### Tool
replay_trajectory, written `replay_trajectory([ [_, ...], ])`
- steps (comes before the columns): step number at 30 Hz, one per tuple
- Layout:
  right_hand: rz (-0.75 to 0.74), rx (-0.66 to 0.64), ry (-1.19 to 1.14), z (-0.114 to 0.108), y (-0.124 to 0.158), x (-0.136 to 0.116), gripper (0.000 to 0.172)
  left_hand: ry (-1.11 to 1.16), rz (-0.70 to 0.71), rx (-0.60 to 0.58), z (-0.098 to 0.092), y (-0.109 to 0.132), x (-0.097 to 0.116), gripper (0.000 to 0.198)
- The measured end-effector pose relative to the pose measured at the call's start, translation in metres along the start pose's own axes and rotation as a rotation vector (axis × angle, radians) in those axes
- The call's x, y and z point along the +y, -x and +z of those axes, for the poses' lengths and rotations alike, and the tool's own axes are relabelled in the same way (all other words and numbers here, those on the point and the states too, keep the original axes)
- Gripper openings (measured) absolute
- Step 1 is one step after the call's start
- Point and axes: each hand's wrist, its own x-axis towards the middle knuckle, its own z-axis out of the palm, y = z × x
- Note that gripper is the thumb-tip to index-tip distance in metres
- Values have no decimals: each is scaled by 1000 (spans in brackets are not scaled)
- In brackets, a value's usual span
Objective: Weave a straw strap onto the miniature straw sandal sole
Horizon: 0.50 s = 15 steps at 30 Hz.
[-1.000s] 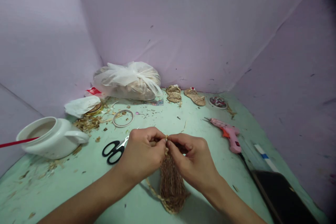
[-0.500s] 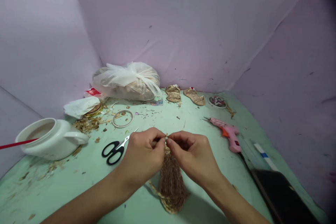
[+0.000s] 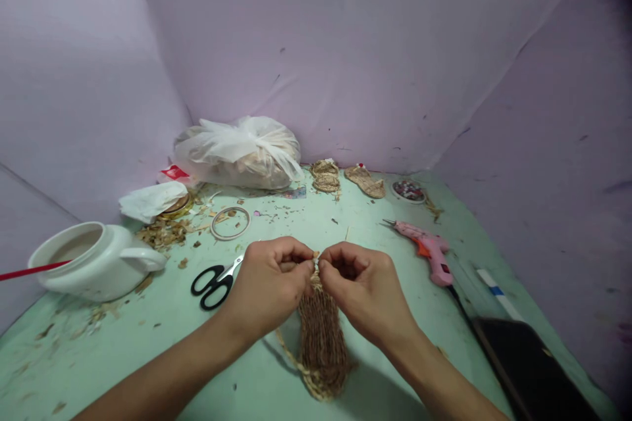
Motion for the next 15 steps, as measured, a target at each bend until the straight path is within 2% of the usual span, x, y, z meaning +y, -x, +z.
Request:
replay_trajectory([
  [3, -11, 24, 26, -1, -3, 3, 11, 58, -58, 2, -4, -3, 6, 5],
  [7, -10, 53, 19, -4, -9, 7, 11, 141, -68, -34, -9, -7, 7, 12],
  [12, 6, -75, -62, -7, -9, 6, 17, 134, -65, -50, -9, -10, 3, 13],
  [15, -17, -76, -27, -5, -6, 4, 18, 84, -64, -50, -7, -9, 4, 9],
])
